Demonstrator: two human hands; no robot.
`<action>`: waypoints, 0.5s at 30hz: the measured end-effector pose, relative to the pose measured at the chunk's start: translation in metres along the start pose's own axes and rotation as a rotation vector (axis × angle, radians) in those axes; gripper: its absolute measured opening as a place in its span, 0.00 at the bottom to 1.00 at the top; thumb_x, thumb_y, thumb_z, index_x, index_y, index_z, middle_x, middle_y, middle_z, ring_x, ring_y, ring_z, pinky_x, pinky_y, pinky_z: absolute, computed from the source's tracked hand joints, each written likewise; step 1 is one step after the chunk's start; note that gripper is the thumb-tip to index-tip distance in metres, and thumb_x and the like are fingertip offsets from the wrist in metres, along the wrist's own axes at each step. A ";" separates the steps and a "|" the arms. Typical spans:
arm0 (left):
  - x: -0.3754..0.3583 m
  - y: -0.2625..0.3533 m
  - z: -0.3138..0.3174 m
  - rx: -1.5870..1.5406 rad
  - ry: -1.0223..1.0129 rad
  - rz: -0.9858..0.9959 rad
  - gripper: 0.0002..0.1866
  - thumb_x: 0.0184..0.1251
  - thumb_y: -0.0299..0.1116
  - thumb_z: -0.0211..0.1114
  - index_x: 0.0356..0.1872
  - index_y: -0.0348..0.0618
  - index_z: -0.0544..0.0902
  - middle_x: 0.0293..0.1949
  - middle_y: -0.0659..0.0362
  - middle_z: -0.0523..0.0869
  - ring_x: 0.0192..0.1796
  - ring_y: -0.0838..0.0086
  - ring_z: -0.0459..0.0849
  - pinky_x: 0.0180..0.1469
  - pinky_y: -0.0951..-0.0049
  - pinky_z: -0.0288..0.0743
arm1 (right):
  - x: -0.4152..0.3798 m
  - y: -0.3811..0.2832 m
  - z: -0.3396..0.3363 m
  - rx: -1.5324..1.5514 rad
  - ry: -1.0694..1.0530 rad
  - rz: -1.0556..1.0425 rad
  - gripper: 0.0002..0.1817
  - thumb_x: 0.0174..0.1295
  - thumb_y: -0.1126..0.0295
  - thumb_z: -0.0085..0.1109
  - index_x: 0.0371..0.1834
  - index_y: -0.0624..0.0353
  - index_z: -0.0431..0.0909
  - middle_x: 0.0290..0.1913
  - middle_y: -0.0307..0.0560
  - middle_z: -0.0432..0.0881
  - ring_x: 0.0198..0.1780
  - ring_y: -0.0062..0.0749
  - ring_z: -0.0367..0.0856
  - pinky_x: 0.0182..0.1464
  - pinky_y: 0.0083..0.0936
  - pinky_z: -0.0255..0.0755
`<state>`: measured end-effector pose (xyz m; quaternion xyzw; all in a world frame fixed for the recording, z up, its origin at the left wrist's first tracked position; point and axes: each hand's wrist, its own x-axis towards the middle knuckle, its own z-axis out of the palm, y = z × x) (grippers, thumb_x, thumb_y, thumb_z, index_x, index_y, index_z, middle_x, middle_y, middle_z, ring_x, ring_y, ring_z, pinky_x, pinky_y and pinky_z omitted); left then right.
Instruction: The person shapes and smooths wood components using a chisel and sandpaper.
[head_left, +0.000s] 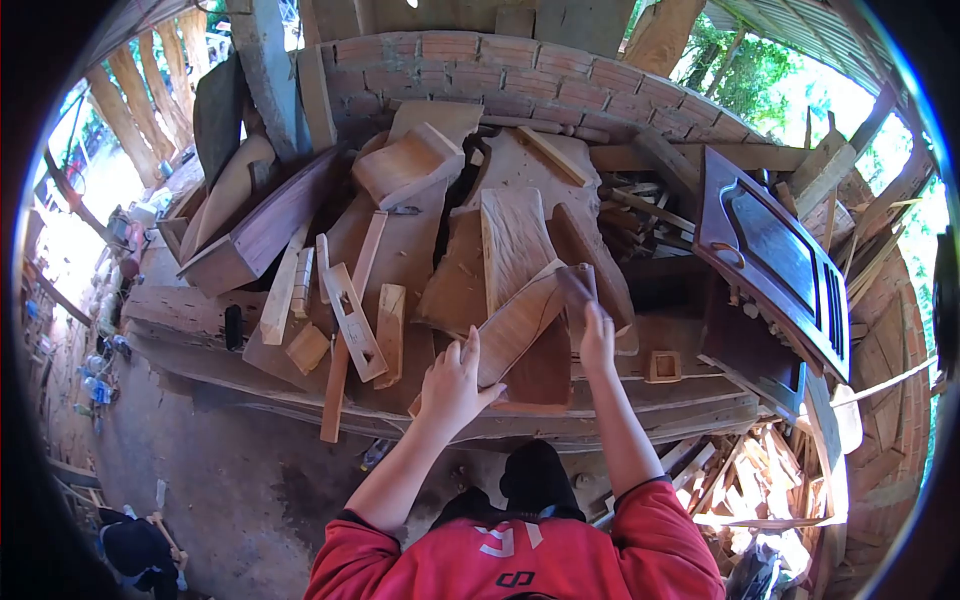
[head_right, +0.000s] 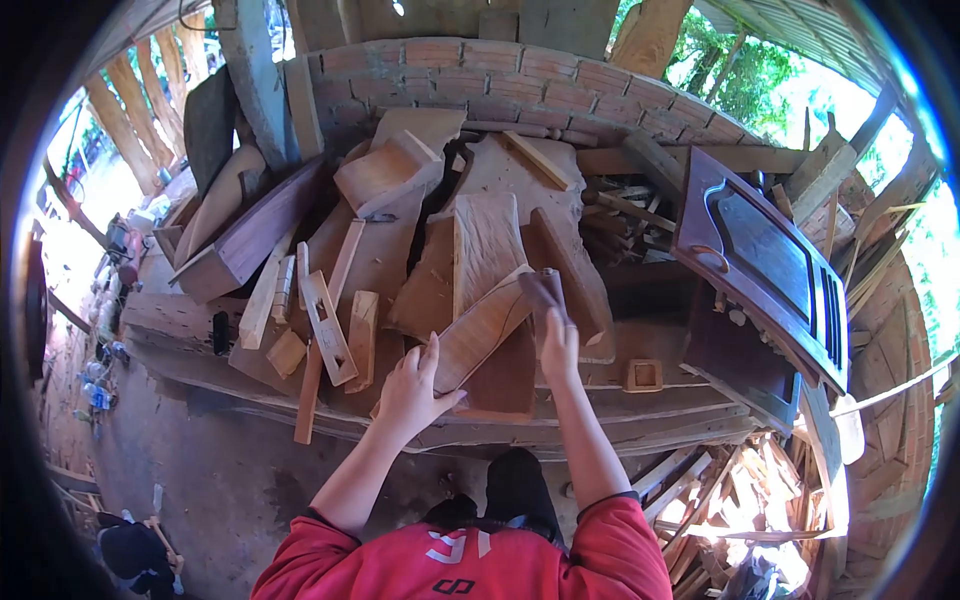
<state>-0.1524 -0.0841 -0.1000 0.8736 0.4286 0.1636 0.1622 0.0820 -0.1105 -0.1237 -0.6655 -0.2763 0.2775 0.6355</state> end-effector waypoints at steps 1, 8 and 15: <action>0.001 -0.002 0.001 -0.018 0.007 0.018 0.47 0.45 0.50 0.70 0.66 0.41 0.58 0.51 0.44 0.72 0.48 0.53 0.76 0.48 0.60 0.74 | 0.000 -0.001 -0.001 -0.071 0.199 -0.016 0.27 0.64 0.51 0.47 0.50 0.69 0.71 0.46 0.49 0.74 0.46 0.30 0.70 0.50 0.24 0.63; 0.013 -0.034 -0.033 -0.112 -0.196 0.177 0.45 0.45 0.43 0.70 0.68 0.57 0.59 0.52 0.45 0.74 0.52 0.53 0.76 0.54 0.63 0.71 | 0.018 0.020 -0.036 0.233 0.323 -0.174 0.22 0.65 0.52 0.47 0.41 0.63 0.76 0.39 0.40 0.77 0.40 0.22 0.72 0.41 0.21 0.66; 0.037 -0.047 -0.055 -0.034 -0.408 0.191 0.52 0.44 0.40 0.69 0.71 0.59 0.46 0.51 0.46 0.75 0.51 0.53 0.75 0.55 0.64 0.70 | 0.009 0.016 -0.037 -0.010 0.101 -0.167 0.16 0.66 0.65 0.47 0.41 0.70 0.77 0.34 0.38 0.79 0.36 0.18 0.72 0.38 0.22 0.67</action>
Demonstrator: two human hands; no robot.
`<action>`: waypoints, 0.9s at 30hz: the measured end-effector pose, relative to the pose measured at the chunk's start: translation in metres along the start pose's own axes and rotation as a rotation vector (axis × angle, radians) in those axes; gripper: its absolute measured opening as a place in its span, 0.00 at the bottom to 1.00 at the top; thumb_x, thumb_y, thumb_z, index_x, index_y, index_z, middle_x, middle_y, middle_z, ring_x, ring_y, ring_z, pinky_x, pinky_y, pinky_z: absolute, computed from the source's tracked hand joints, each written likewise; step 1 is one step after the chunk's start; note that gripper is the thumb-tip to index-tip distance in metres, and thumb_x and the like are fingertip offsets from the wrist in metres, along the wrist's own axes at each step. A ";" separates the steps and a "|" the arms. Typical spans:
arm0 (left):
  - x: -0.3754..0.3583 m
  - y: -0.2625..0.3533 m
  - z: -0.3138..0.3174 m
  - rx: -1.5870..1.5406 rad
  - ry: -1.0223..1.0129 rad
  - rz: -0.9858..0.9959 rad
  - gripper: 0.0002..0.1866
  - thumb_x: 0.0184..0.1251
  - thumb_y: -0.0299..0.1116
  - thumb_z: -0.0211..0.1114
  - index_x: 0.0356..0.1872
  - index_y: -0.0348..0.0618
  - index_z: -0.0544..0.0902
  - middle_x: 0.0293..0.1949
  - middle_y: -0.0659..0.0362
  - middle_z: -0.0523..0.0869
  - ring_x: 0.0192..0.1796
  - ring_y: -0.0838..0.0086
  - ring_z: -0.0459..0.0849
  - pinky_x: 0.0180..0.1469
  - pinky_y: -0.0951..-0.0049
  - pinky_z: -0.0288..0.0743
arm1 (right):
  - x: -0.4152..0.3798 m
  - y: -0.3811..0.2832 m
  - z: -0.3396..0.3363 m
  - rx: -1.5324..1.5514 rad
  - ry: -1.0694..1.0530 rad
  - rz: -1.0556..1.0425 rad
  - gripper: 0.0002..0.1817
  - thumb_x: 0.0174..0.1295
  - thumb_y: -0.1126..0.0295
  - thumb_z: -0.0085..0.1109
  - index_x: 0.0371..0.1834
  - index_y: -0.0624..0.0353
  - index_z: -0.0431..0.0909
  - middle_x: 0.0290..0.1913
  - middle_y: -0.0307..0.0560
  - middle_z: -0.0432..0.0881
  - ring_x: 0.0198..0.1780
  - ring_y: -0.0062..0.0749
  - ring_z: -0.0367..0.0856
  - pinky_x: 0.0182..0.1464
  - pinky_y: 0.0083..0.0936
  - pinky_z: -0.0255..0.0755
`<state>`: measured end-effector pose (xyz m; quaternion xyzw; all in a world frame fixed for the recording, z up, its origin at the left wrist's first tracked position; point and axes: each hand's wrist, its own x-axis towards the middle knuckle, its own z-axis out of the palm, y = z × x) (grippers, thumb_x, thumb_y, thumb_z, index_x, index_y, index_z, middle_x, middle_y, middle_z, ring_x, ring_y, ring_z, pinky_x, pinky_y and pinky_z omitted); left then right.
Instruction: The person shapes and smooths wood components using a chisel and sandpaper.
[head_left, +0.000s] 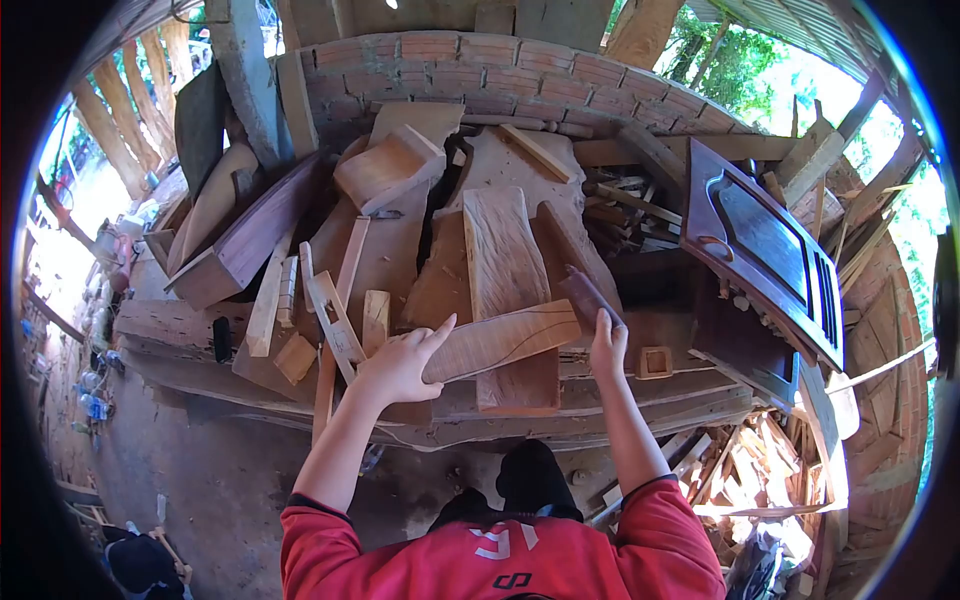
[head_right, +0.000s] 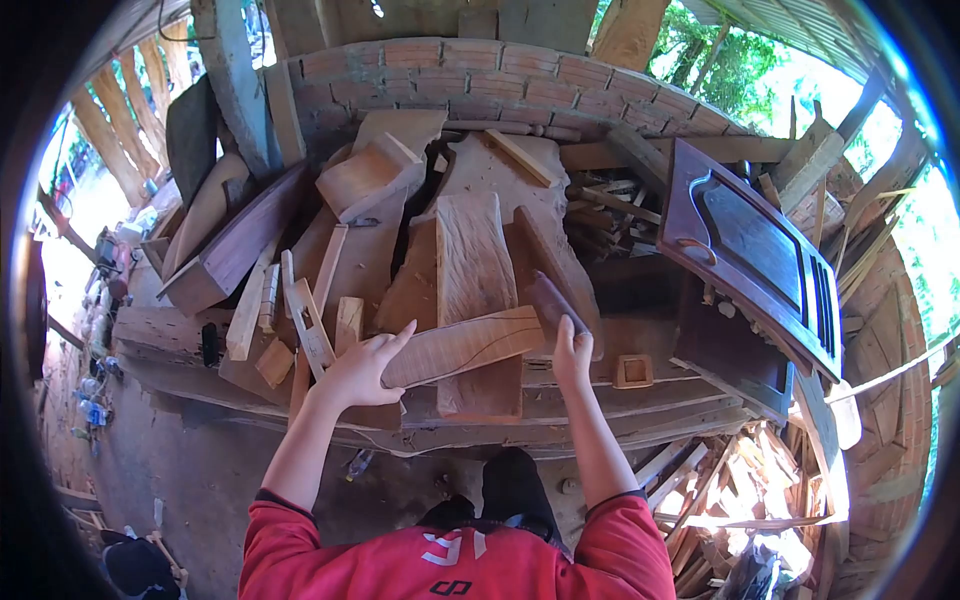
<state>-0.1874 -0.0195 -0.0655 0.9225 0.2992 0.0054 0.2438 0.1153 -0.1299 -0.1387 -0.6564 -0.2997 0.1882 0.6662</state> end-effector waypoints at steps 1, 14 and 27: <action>0.003 0.001 -0.001 0.047 -0.037 -0.009 0.53 0.44 0.40 0.69 0.71 0.59 0.44 0.51 0.46 0.75 0.51 0.53 0.75 0.55 0.65 0.70 | -0.001 -0.007 0.006 0.002 0.002 -0.003 0.16 0.66 0.65 0.47 0.41 0.70 0.77 0.34 0.38 0.79 0.36 0.18 0.72 0.38 0.22 0.67; 0.070 0.082 0.028 0.205 0.238 -0.116 0.48 0.53 0.57 0.63 0.70 0.49 0.48 0.65 0.45 0.61 0.68 0.55 0.58 0.62 0.41 0.53 | 0.000 -0.012 0.019 -0.494 -0.228 -0.323 0.18 0.65 0.62 0.47 0.39 0.69 0.77 0.29 0.61 0.79 0.32 0.46 0.79 0.37 0.36 0.68; 0.117 0.081 0.075 0.137 0.396 -0.064 0.41 0.54 0.65 0.55 0.61 0.44 0.67 0.64 0.52 0.66 0.69 0.58 0.59 0.62 0.50 0.58 | -0.026 -0.034 -0.005 -0.577 -0.361 -0.520 0.18 0.62 0.72 0.46 0.56 0.62 0.70 0.54 0.60 0.74 0.55 0.55 0.71 0.58 0.41 0.62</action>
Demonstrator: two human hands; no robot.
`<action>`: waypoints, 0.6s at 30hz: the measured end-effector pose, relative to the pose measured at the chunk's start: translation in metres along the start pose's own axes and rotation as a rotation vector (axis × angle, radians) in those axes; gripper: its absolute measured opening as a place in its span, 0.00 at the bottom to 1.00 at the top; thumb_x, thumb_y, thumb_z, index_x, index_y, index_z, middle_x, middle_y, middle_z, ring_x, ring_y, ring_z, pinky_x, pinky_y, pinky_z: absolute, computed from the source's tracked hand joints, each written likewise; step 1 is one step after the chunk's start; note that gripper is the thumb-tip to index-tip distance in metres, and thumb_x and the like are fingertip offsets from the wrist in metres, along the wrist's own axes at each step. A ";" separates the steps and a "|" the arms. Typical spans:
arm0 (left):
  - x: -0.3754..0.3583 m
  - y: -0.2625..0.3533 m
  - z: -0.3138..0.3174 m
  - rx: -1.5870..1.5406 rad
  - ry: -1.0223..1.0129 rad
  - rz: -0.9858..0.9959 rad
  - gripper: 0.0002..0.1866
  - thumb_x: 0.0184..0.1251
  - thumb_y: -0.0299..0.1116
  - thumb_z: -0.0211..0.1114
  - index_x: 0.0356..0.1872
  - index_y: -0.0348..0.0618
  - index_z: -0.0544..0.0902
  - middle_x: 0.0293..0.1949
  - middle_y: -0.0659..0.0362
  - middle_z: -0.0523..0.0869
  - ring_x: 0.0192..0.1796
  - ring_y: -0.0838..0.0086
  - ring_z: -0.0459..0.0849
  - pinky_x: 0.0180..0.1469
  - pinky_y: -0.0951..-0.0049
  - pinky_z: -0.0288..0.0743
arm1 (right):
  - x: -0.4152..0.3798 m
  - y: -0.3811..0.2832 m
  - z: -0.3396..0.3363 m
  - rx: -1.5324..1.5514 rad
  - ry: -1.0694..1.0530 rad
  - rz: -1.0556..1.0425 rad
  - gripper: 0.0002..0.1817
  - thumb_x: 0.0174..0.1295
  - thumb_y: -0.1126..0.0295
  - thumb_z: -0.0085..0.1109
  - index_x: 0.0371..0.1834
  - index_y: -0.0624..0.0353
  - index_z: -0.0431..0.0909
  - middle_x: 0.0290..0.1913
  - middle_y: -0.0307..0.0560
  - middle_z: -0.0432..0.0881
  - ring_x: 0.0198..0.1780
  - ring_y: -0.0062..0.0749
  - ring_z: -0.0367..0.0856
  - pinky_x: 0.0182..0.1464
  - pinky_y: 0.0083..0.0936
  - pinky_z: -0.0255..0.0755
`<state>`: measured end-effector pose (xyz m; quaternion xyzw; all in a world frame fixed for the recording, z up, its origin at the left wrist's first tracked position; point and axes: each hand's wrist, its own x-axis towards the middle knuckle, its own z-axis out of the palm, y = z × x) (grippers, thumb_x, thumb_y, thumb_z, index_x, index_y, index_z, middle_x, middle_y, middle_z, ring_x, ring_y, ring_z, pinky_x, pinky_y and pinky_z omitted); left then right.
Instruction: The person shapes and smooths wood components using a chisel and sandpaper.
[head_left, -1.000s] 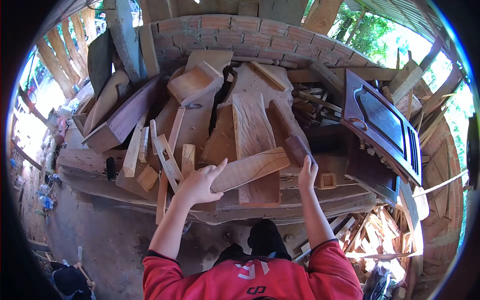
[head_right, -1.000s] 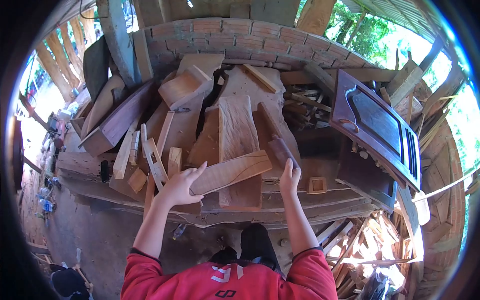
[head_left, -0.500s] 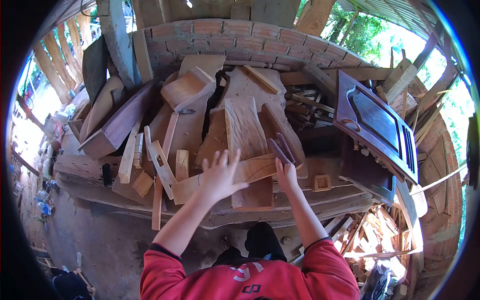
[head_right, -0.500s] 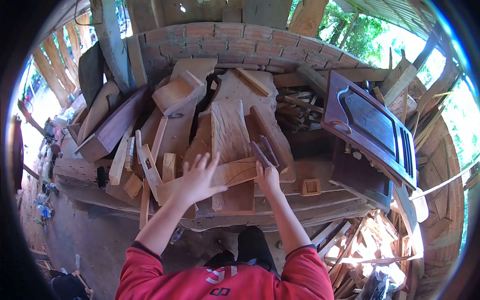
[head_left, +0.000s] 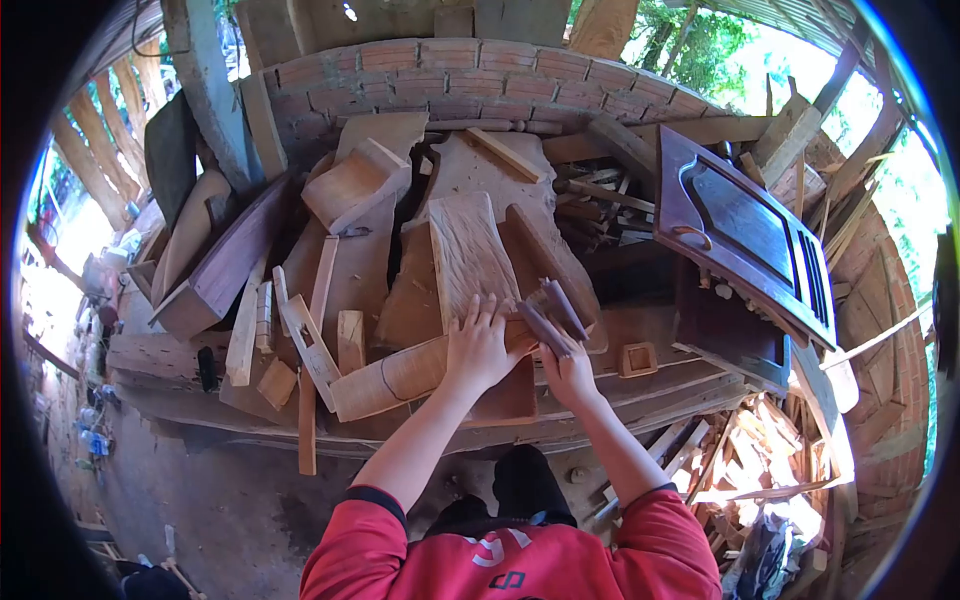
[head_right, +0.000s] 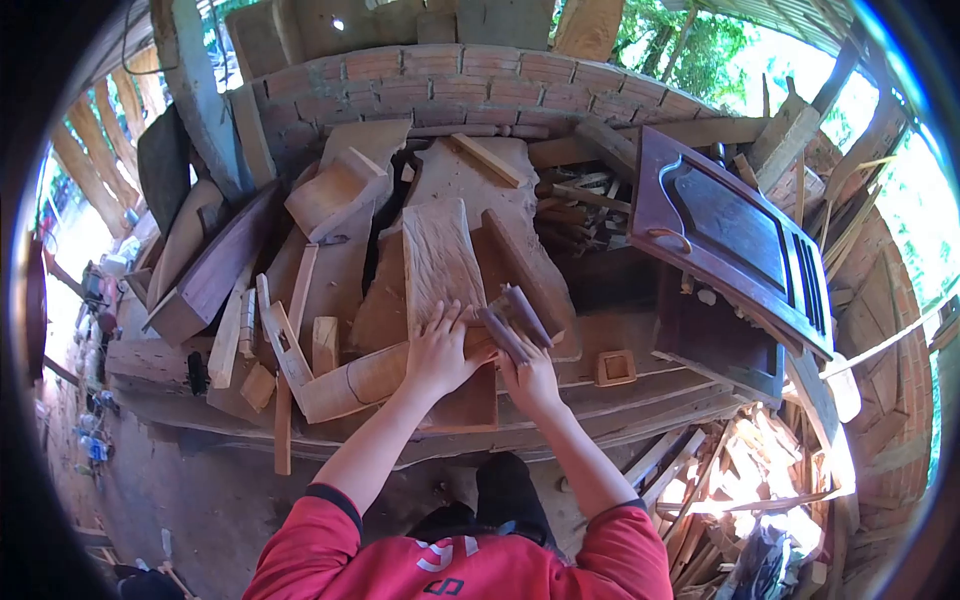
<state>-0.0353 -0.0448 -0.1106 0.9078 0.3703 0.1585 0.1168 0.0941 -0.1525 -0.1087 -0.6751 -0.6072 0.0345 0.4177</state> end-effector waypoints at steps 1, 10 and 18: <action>0.000 -0.001 0.001 -0.004 0.000 0.020 0.42 0.52 0.66 0.55 0.61 0.44 0.67 0.64 0.52 0.66 0.69 0.59 0.59 0.62 0.50 0.58 | -0.003 -0.003 -0.003 -0.009 -0.018 -0.037 0.19 0.62 0.72 0.46 0.57 0.61 0.70 0.55 0.60 0.73 0.56 0.54 0.71 0.58 0.42 0.61; 0.000 -0.002 -0.003 -0.058 -0.043 0.040 0.46 0.41 0.63 0.67 0.60 0.44 0.68 0.63 0.58 0.68 0.68 0.61 0.60 0.60 0.52 0.59 | 0.045 0.012 0.026 -0.181 -0.097 -0.004 0.18 0.63 0.69 0.46 0.55 0.63 0.71 0.55 0.60 0.73 0.56 0.53 0.71 0.59 0.42 0.61; 0.000 -0.001 -0.008 -0.042 -0.038 0.053 0.44 0.43 0.61 0.67 0.60 0.43 0.68 0.63 0.58 0.69 0.68 0.64 0.61 0.59 0.53 0.60 | -0.004 0.001 -0.003 0.074 -0.049 0.080 0.18 0.65 0.70 0.45 0.55 0.66 0.71 0.53 0.63 0.74 0.55 0.56 0.72 0.59 0.35 0.62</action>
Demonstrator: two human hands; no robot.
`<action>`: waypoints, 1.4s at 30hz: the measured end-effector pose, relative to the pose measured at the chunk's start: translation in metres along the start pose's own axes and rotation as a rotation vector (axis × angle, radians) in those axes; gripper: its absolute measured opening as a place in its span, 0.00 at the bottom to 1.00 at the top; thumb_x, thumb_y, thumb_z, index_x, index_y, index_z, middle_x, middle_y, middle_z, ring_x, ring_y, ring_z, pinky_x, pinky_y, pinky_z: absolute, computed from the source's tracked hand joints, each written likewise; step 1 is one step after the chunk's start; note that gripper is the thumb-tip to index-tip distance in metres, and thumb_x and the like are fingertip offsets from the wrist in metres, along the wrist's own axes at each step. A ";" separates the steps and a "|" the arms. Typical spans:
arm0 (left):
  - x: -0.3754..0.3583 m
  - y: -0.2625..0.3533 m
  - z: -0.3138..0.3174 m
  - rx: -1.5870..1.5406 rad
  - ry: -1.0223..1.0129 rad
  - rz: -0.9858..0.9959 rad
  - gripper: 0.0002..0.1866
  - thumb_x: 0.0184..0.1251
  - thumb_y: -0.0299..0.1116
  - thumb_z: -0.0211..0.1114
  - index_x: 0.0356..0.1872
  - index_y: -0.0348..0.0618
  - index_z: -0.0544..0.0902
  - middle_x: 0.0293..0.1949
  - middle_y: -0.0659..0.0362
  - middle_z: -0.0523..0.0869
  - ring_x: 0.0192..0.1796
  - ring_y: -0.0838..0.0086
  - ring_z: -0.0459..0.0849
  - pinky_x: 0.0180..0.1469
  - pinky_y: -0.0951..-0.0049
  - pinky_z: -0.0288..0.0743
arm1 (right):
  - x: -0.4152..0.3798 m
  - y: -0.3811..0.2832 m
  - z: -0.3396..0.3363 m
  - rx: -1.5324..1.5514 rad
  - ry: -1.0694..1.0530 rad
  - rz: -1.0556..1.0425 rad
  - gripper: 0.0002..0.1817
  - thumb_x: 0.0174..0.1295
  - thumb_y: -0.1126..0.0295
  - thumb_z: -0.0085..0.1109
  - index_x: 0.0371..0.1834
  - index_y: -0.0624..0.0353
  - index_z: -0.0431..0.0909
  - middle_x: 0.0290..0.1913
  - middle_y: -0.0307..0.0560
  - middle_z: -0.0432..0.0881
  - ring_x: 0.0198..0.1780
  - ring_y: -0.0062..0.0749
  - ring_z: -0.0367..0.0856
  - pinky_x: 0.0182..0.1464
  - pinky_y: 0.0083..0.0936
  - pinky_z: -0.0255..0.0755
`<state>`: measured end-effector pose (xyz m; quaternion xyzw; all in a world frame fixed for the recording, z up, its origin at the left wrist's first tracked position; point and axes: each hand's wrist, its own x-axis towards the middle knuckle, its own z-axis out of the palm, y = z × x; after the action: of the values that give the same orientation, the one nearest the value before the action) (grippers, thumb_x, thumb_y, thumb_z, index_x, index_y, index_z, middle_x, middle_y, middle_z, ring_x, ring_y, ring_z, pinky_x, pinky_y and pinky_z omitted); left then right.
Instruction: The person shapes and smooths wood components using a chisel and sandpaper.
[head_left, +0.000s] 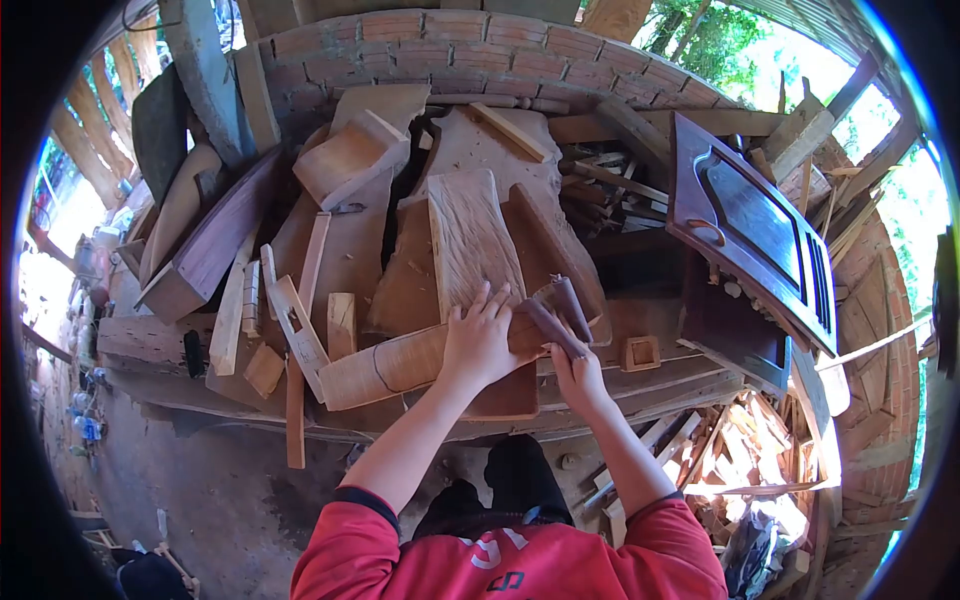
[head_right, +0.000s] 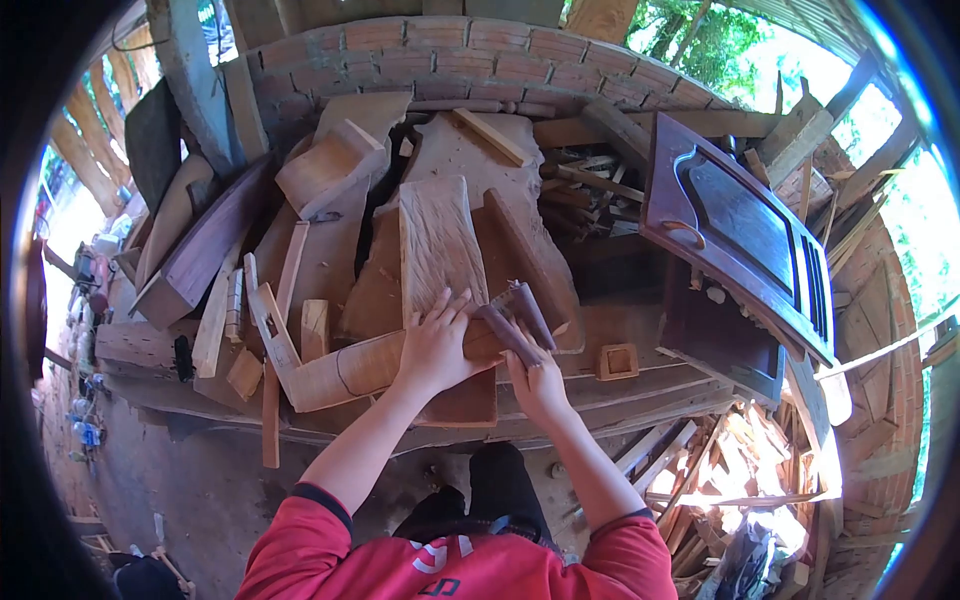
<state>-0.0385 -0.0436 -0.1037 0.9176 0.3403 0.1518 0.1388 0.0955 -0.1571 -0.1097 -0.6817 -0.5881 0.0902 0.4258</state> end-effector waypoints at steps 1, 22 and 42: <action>0.001 -0.001 0.000 0.006 0.002 0.013 0.44 0.43 0.61 0.67 0.59 0.43 0.68 0.63 0.57 0.69 0.68 0.64 0.61 0.59 0.52 0.60 | 0.001 -0.003 -0.001 -0.041 -0.021 0.022 0.18 0.64 0.70 0.45 0.55 0.66 0.70 0.53 0.64 0.74 0.55 0.56 0.72 0.57 0.35 0.63; 0.001 -0.001 0.002 -0.060 0.044 0.050 0.43 0.41 0.64 0.66 0.57 0.47 0.73 0.59 0.58 0.74 0.64 0.63 0.67 0.61 0.60 0.61 | 0.046 -0.023 -0.004 -0.190 -0.258 0.513 0.19 0.66 0.62 0.43 0.56 0.58 0.70 0.50 0.66 0.74 0.49 0.55 0.75 0.48 0.37 0.71; 0.002 -0.003 0.003 -0.090 0.011 0.035 0.43 0.42 0.62 0.66 0.59 0.46 0.72 0.57 0.57 0.75 0.64 0.65 0.67 0.60 0.56 0.59 | 0.017 0.001 0.010 -0.098 0.021 0.282 0.18 0.64 0.66 0.47 0.56 0.56 0.72 0.45 0.66 0.77 0.46 0.55 0.77 0.45 0.39 0.72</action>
<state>-0.0374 -0.0409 -0.1070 0.9154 0.3177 0.1744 0.1756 0.0948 -0.1373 -0.1103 -0.7784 -0.4856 0.1131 0.3815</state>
